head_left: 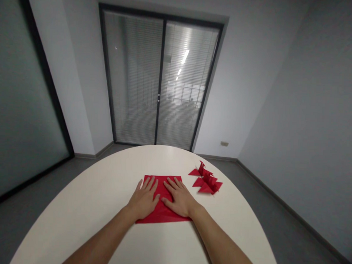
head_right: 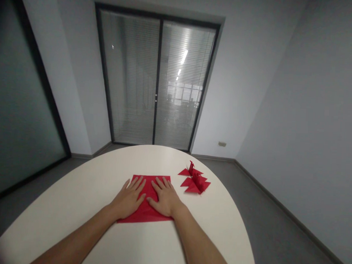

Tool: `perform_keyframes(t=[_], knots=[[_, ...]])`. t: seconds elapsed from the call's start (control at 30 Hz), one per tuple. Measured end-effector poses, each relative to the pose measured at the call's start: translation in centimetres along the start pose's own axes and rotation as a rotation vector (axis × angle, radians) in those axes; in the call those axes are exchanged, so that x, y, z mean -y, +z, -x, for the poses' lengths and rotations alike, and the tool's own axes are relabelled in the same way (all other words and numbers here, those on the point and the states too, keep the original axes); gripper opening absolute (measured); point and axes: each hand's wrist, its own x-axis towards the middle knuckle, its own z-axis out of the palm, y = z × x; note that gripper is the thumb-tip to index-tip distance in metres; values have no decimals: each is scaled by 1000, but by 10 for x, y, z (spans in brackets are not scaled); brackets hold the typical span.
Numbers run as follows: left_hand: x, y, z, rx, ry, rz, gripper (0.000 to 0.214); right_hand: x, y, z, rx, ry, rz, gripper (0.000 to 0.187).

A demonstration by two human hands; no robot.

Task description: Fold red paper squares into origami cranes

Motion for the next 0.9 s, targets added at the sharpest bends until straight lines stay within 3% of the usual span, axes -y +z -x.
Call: perform_keyframes(t=[0.13, 0.23, 0.37, 0.47, 0.53, 0.7, 0.9], knots=[[8, -2, 0, -1, -40, -5, 58, 1, -3, 1, -24, -17, -1, 76], [11, -7, -2, -78, -48, -8, 54, -1, -3, 1, -31, -19, -25, 74], [9, -15, -2, -197, 118, 96, 55, -5, -4, -3, -50, -43, -44, 70], [9, -14, 0, -114, 217, 211, 55, -3, -7, -4, -95, -73, -38, 58], [10, -10, 2, -40, 213, 240, 56, 2, -10, -2, -91, -123, -54, 53], [9, -6, 2, 16, 132, 231, 57, 10, -14, 7, 51, -157, -100, 78], [4, -11, 3, -11, 124, 230, 55, 9, -16, 11, 122, -131, -112, 90]])
